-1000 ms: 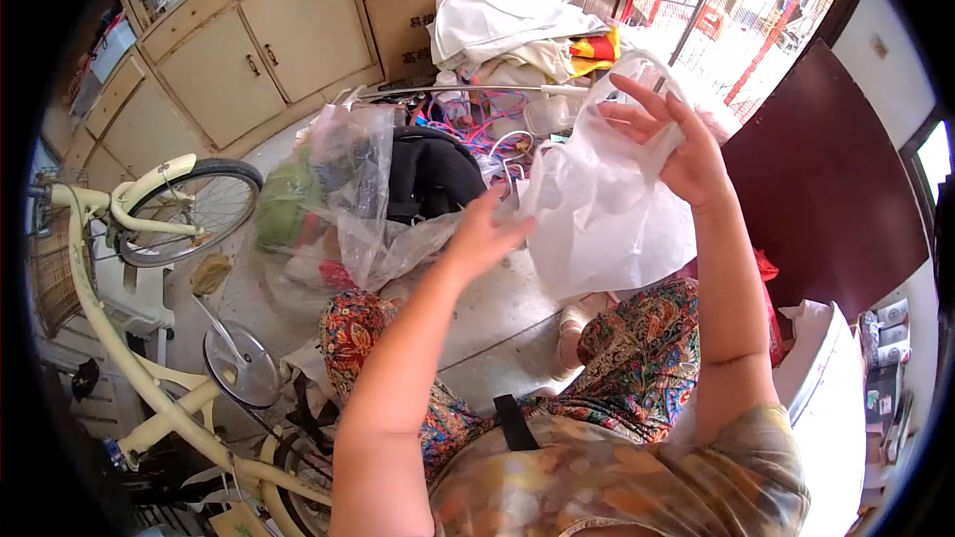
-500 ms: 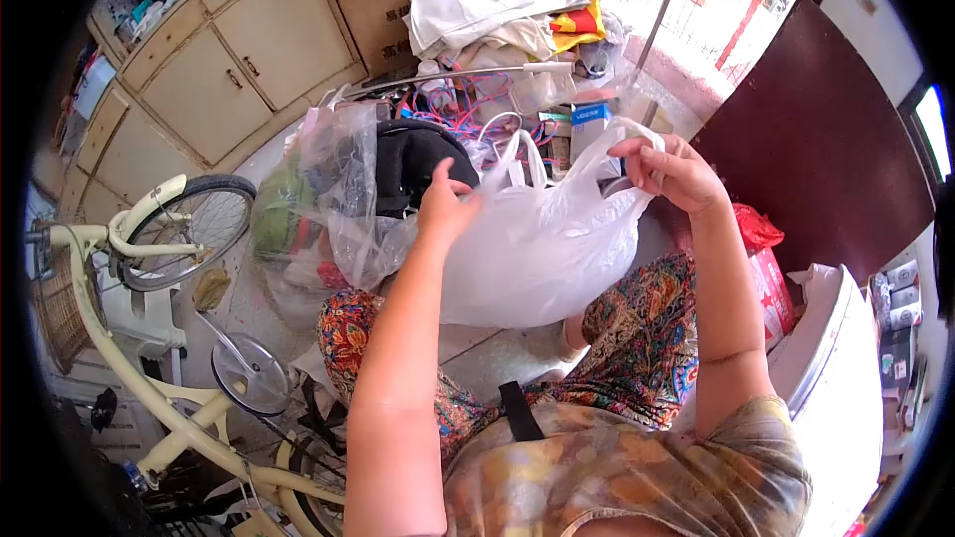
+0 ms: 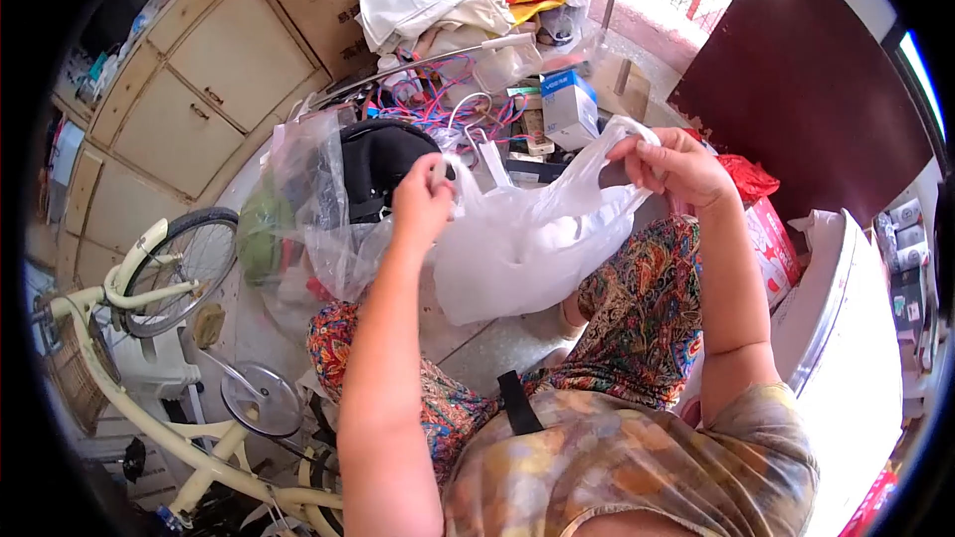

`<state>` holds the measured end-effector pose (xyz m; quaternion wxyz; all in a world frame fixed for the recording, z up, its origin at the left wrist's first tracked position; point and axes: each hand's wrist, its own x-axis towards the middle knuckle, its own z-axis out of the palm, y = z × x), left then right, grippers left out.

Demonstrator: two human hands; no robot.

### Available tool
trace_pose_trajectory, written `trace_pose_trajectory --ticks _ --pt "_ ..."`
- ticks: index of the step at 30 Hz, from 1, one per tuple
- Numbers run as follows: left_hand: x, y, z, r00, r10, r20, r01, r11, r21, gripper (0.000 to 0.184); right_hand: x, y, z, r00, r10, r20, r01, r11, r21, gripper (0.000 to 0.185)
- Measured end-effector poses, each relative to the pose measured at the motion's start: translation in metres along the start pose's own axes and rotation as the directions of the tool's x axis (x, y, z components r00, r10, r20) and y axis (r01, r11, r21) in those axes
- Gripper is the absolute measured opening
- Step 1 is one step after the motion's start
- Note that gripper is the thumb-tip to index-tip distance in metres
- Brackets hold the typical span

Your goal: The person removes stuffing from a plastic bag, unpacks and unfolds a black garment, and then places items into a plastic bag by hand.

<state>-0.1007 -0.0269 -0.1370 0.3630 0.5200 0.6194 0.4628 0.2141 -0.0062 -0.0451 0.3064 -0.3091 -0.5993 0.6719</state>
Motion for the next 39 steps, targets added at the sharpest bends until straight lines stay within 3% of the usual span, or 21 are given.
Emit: trace_pose_trajectory --ticks 2,4,6,9,10,12,13,14,16,18,22,23,26,27,28,30,32,35,36,38,39 --pt "-0.007 0.003 -0.022 0.990 0.093 0.109 -0.103 0.991 0.091 0.015 -0.007 0.004 -0.009 0.996 -0.045 -0.073 0.047 0.999 0.018 0.031" --pt "-0.020 0.012 -0.046 0.881 0.435 0.188 -0.467 0.865 0.185 0.013 -0.011 0.011 -0.017 0.975 -0.055 -0.214 0.062 0.998 0.027 0.029" --pt "-0.036 0.008 -0.060 0.945 0.296 0.143 -0.257 0.937 -0.238 0.009 -0.016 0.016 -0.021 0.913 -0.014 -0.408 0.026 0.999 0.024 0.028" --pt "-0.055 0.011 -0.071 0.973 0.186 0.138 0.020 0.526 -0.850 0.010 -0.020 0.038 -0.034 0.836 0.047 -0.546 -0.034 0.999 0.035 0.026" --pt "-0.063 0.009 -0.073 0.990 0.057 0.128 0.094 0.411 -0.907 0.020 -0.021 0.047 -0.037 0.793 0.040 -0.608 -0.076 0.997 -0.033 0.024" --pt "-0.067 0.006 -0.076 0.937 0.136 0.321 0.269 0.305 -0.914 0.029 -0.021 0.057 -0.037 0.747 0.032 -0.664 -0.130 0.987 -0.099 0.024" --pt "-0.067 0.005 -0.075 0.915 0.131 0.381 0.307 0.386 -0.870 0.033 -0.020 0.060 -0.030 0.618 -0.394 -0.680 -0.152 0.789 -0.596 0.024" --pt "-0.068 0.004 -0.073 0.890 0.121 0.439 0.340 0.465 -0.817 0.036 -0.018 0.064 -0.022 0.494 -0.750 -0.440 -0.256 0.358 -0.898 0.025" --pt "-0.072 0.009 -0.065 0.906 -0.004 0.424 0.279 0.758 -0.589 0.038 -0.014 0.031 0.025 0.512 -0.723 -0.463 -0.157 0.452 -0.878 0.031" --pt "-0.071 0.005 -0.060 0.882 -0.113 0.458 0.301 0.883 -0.361 0.035 -0.003 0.027 0.057 0.881 -0.239 -0.408 0.147 0.959 -0.244 0.028" --pt "-0.082 0.009 -0.055 0.858 -0.288 0.426 0.346 0.936 -0.063 0.034 0.060 0.081 0.112 0.994 -0.107 0.003 0.094 0.860 -0.501 0.019" --pt "-0.085 0.005 -0.056 0.906 -0.230 0.356 0.237 0.971 0.023 0.037 0.079 0.105 0.119 0.985 0.000 0.174 0.114 0.755 -0.646 0.019" --pt "-0.087 -0.006 -0.067 0.963 -0.161 0.216 0.098 0.956 0.278 0.042 0.137 0.199 0.137 0.765 0.516 0.386 0.281 0.271 -0.921 0.028" --pt "-0.087 -0.009 -0.072 0.979 -0.137 0.152 0.059 0.900 0.431 0.044 0.143 0.224 0.146 0.756 0.522 0.396 0.283 0.285 -0.916 0.028" --pt "-0.087 -0.012 -0.076 0.990 -0.104 0.097 0.030 0.820 0.572 0.046 0.142 0.242 0.157 0.924 0.382 0.028 -0.050 0.193 -0.980 0.028" --pt "-0.085 -0.008 -0.082 0.952 -0.301 0.056 0.225 0.813 0.537 0.042 0.143 0.271 0.173 0.909 0.219 -0.354 -0.391 0.156 -0.907 0.028" --pt "-0.081 0.002 -0.087 0.865 -0.475 0.160 0.419 0.861 0.290 0.040 0.149 0.288 0.185 0.873 0.448 -0.194 -0.287 0.151 -0.946 0.029" --pt "-0.079 -0.001 -0.086 0.894 -0.400 0.203 0.360 0.909 0.209 0.039 0.149 0.304 0.200 0.681 0.730 0.058 -0.122 0.191 -0.974 0.040" --pt "-0.078 -0.001 -0.086 0.909 -0.357 0.214 0.309 0.923 0.228 0.040 0.145 0.303 0.208 0.675 0.735 0.067 -0.119 0.197 -0.973 0.040" --pt "-0.075 0.005 -0.081 0.872 -0.416 0.259 0.357 0.902 0.244 0.043 0.139 0.296 0.222 0.845 0.436 0.309 0.305 0.083 -0.949 0.060" --pt "-0.074 0.009 -0.079 0.853 -0.449 0.266 0.393 0.888 0.238 0.043 0.140 0.305 0.225 0.774 0.499 0.390 0.418 0.060 -0.907 0.067"
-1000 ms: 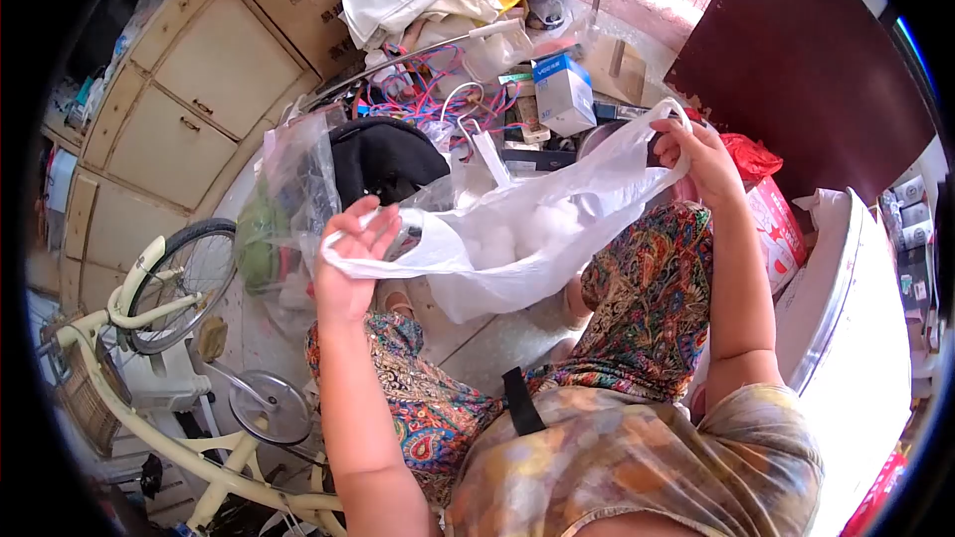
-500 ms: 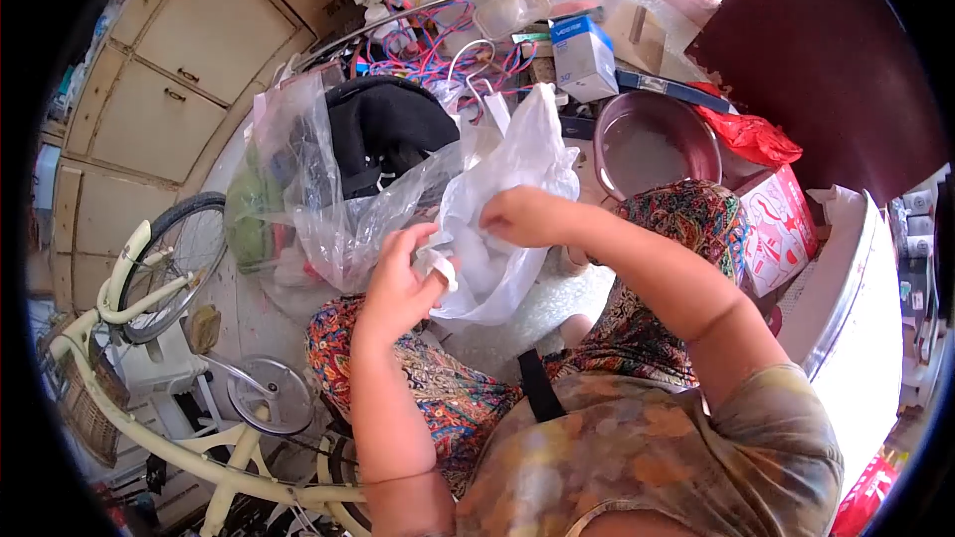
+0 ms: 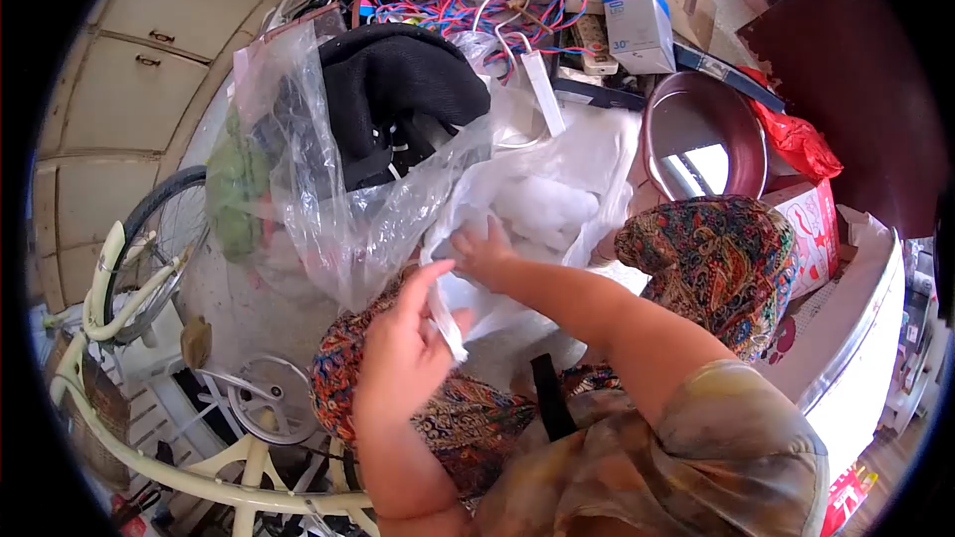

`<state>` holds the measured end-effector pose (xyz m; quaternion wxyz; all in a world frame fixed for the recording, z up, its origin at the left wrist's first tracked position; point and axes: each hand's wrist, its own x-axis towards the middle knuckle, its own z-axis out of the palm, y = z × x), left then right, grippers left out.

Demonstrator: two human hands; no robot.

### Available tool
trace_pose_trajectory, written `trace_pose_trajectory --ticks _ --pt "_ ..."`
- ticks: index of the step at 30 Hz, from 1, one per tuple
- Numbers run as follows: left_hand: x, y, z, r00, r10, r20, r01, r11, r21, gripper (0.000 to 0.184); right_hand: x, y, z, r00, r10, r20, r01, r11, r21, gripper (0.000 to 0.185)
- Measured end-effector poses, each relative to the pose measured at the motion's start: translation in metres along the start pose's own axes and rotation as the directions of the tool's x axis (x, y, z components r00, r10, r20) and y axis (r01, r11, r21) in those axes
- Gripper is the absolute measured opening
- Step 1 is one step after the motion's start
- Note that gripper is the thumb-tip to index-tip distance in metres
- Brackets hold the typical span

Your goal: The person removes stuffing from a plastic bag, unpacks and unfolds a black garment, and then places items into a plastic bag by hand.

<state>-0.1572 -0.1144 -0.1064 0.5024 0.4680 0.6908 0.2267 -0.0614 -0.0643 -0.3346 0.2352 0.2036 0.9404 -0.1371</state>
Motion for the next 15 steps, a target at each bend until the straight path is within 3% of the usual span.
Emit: trace_pose_trajectory --ticks 3,4,5,6,8,11,15 --pt "0.001 0.004 0.000 0.999 0.018 0.041 -0.015 0.998 -0.060 0.046 0.017 -0.004 0.034 0.994 -0.056 -0.090 0.060 0.997 0.050 0.072" --pt "0.000 0.004 -0.003 0.999 -0.006 0.053 0.013 0.992 -0.123 0.044 0.027 -0.006 0.061 0.976 -0.055 -0.210 0.061 0.998 0.026 0.073" --pt "-0.001 0.004 -0.006 0.997 -0.032 0.066 0.044 0.981 -0.187 0.043 0.035 -0.003 0.101 0.779 -0.066 -0.623 0.182 0.975 0.125 0.067" --pt "-0.003 0.004 -0.010 0.997 -0.047 0.069 0.059 0.980 -0.188 0.043 0.034 -0.002 0.125 0.696 -0.049 -0.716 0.209 0.968 0.137 0.066" --pt "-0.006 0.004 -0.015 0.999 -0.024 0.029 0.033 0.934 -0.356 0.039 0.030 0.010 0.136 0.785 -0.022 -0.619 0.160 0.973 0.168 0.065" --pt "-0.007 0.009 -0.018 0.996 -0.086 0.020 0.086 0.893 -0.441 0.037 0.028 0.029 0.137 0.848 0.018 -0.530 0.108 0.972 0.206 0.063" --pt "-0.005 0.004 -0.014 0.994 -0.101 -0.034 0.085 0.941 -0.326 0.038 0.023 0.052 0.118 0.878 0.101 -0.467 0.027 0.965 0.260 0.060"
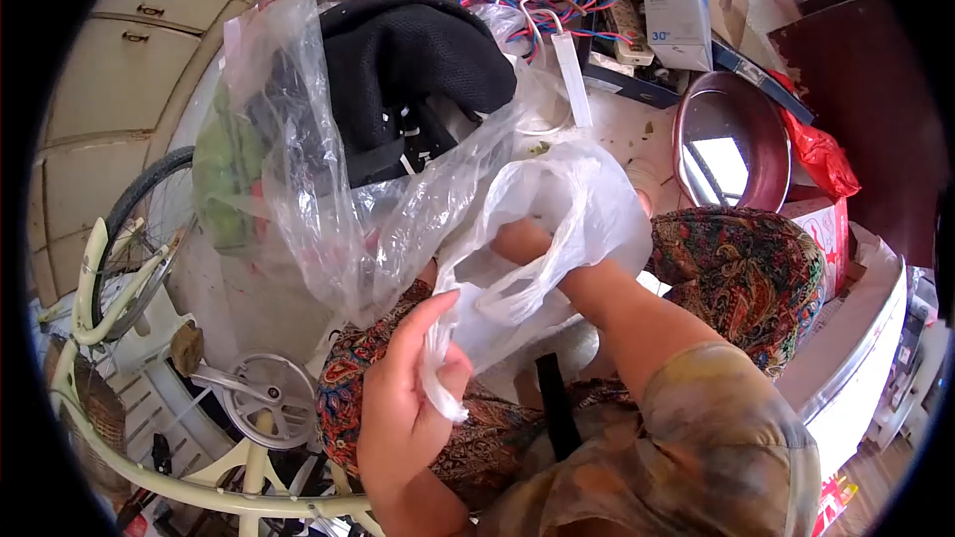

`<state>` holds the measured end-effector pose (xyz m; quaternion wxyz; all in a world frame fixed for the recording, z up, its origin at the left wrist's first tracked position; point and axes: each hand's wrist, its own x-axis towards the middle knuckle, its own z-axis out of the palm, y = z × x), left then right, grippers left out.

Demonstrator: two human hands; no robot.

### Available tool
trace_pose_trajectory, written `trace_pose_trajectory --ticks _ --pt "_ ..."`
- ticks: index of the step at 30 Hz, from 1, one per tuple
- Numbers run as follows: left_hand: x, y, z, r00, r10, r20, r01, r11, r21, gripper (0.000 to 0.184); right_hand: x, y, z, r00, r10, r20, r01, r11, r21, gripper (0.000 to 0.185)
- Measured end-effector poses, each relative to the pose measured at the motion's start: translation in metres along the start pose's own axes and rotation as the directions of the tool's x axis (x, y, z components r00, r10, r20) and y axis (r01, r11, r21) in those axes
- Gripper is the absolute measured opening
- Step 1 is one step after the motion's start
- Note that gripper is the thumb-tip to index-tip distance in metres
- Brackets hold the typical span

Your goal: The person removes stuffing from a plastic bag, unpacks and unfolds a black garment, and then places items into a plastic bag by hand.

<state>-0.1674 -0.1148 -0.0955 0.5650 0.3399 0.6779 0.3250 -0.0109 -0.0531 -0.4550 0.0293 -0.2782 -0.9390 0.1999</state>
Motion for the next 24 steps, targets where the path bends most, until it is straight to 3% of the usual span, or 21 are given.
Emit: trace_pose_trajectory --ticks 2,4,8,9,15,16,18,22,23,24 --pt "0.001 -0.002 0.001 1.000 0.001 -0.012 0.000 0.998 0.063 0.038 0.006 0.002 -0.009 0.999 0.048 0.015 -0.048 0.999 0.000 0.059" --pt "0.003 -0.007 0.004 0.992 0.129 -0.010 -0.127 0.981 0.145 0.033 0.013 0.001 -0.018 0.997 0.081 0.011 -0.081 0.997 0.000 0.057" --pt "0.009 -0.011 0.007 0.988 0.155 0.023 -0.156 0.968 0.195 0.032 0.009 0.015 -0.037 0.989 0.135 -0.066 -0.131 0.989 0.068 0.055" --pt "0.008 -0.004 0.009 0.999 0.041 -0.006 -0.040 0.992 0.123 0.038 0.004 0.022 -0.040 0.984 0.153 -0.093 -0.145 0.986 0.087 0.054" --pt "0.011 -0.004 0.011 0.998 0.048 0.048 -0.056 0.985 0.165 0.038 -0.031 0.061 -0.045 0.913 0.308 -0.267 -0.305 0.951 0.054 0.050" --pt "0.011 -0.005 0.012 0.998 0.048 0.046 -0.055 0.985 0.161 0.038 -0.033 0.060 -0.055 0.907 0.363 -0.212 -0.354 0.932 0.080 0.049" --pt "0.012 -0.007 0.018 0.982 0.151 0.109 -0.165 0.977 0.135 0.031 -0.032 0.057 -0.079 0.840 0.517 0.162 -0.540 0.822 0.179 0.055" --pt "0.016 -0.002 0.022 0.980 0.144 0.137 -0.168 0.970 0.178 0.032 -0.046 0.063 -0.031 0.837 0.528 0.140 -0.544 0.831 0.117 0.054" --pt "0.018 -0.001 0.021 0.979 0.144 0.145 -0.170 0.968 0.186 0.031 -0.053 0.080 0.011 0.868 0.496 -0.003 -0.495 0.868 0.032 0.052" --pt "0.019 0.001 0.021 0.980 0.140 0.139 -0.165 0.968 0.187 0.031 -0.052 0.081 0.020 0.857 0.515 -0.031 -0.515 0.857 0.002 0.052"
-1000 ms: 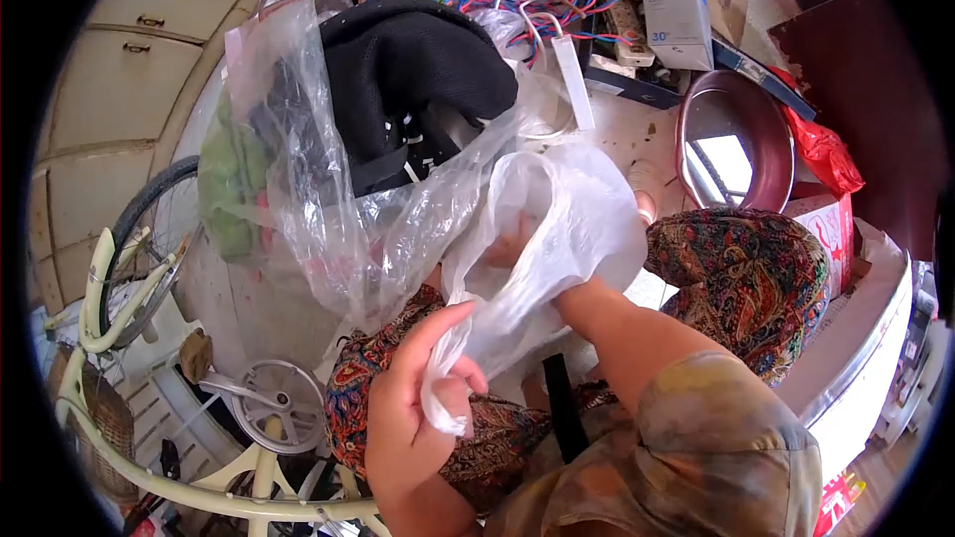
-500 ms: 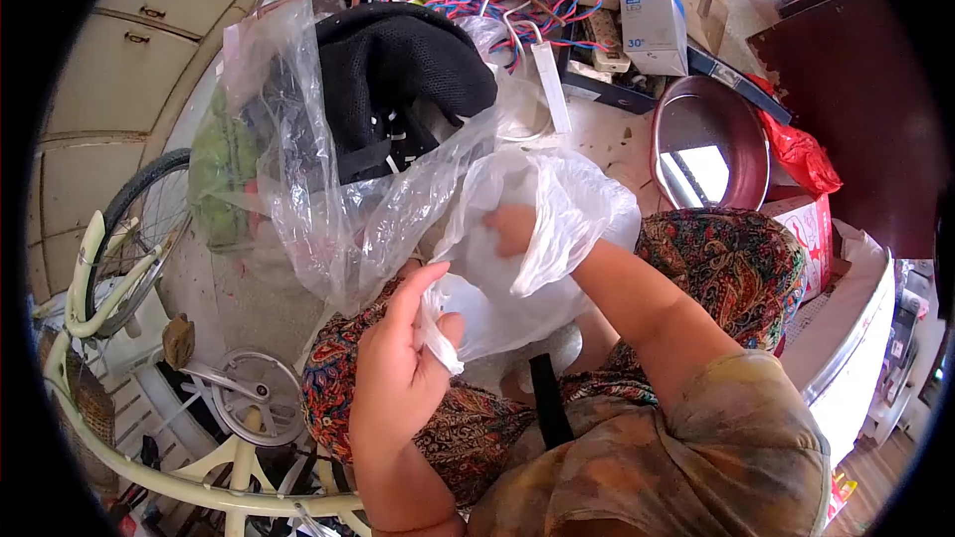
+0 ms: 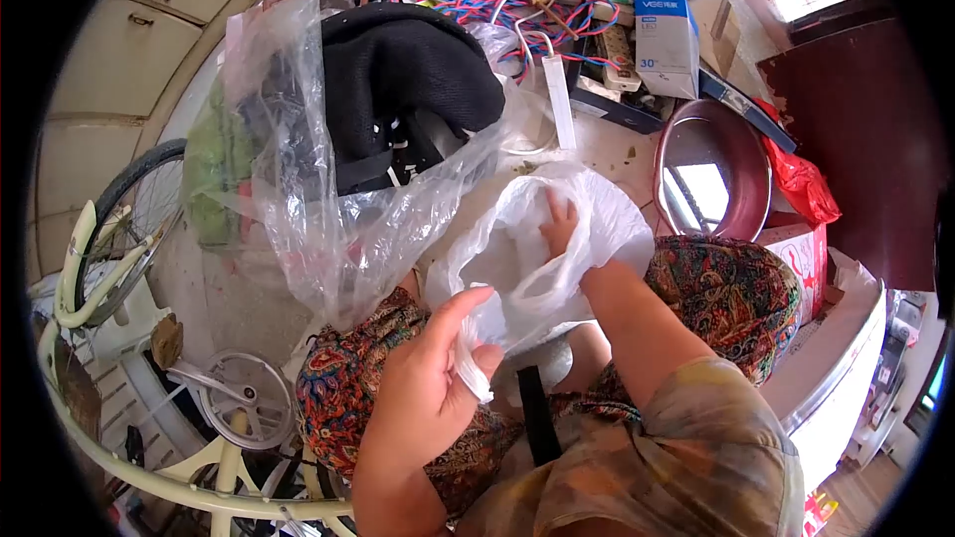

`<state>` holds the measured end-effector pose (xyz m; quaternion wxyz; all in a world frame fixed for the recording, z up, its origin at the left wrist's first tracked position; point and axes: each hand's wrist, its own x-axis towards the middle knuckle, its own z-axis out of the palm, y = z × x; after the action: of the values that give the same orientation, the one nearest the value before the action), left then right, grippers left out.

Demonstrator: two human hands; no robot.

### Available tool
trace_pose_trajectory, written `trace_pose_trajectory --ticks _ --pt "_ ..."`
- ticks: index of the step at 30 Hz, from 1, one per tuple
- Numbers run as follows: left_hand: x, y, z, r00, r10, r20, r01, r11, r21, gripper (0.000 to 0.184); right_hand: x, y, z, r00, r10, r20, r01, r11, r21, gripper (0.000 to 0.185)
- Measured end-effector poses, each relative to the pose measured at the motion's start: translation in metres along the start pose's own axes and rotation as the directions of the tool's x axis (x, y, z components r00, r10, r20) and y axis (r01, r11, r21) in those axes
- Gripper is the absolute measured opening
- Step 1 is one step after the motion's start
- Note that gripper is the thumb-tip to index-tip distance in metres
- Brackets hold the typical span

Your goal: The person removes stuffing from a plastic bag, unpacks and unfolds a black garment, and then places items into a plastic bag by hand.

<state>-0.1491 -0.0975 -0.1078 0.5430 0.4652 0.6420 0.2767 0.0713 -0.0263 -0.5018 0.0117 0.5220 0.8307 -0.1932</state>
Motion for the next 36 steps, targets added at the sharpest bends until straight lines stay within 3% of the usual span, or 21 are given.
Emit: trace_pose_trajectory --ticks 2,6,10,12,17,22,24,30,36 --pt "0.002 0.004 -0.002 0.992 -0.124 0.005 0.124 0.988 -0.096 0.036 0.005 0.008 0.012 0.997 0.064 0.041 -0.064 0.998 -0.006 0.051" --pt "0.004 -0.001 0.001 0.999 -0.042 -0.030 0.040 0.997 -0.069 0.032 0.019 0.011 0.000 0.980 0.116 0.159 -0.126 0.990 0.055 0.049" --pt "0.002 -0.003 0.002 0.998 -0.059 -0.002 0.059 0.998 -0.021 0.034 0.033 0.014 -0.029 0.959 0.050 0.278 -0.133 0.949 0.286 0.048" --pt "0.004 0.001 0.002 0.999 0.019 -0.047 -0.011 0.985 0.174 0.036 0.039 0.012 -0.051 0.944 -0.013 0.330 -0.137 0.894 0.426 0.047" --pt "0.004 -0.009 0.008 0.991 0.079 -0.110 -0.074 0.996 0.044 0.035 0.049 -0.003 -0.117 0.898 -0.183 0.399 -0.202 0.635 0.745 0.045" --pt "0.005 -0.014 0.008 0.978 0.155 -0.139 -0.162 0.986 -0.043 0.032 0.029 -0.026 -0.183 0.909 -0.251 0.334 -0.243 0.332 0.911 0.043" --pt "0.004 -0.007 0.007 0.985 0.096 -0.142 -0.122 0.975 -0.184 0.030 0.012 -0.035 -0.212 0.927 -0.257 0.275 -0.234 0.179 0.956 0.042" --pt "0.006 -0.012 0.005 0.964 0.198 -0.175 -0.235 0.946 -0.223 0.030 -0.033 -0.063 -0.285 0.976 -0.214 0.033 -0.085 -0.236 0.968 0.040" --pt "-0.001 -0.009 0.007 0.972 0.173 -0.160 -0.211 0.943 -0.258 0.029 -0.024 -0.090 -0.311 0.991 -0.096 -0.096 0.048 -0.412 0.910 0.037"
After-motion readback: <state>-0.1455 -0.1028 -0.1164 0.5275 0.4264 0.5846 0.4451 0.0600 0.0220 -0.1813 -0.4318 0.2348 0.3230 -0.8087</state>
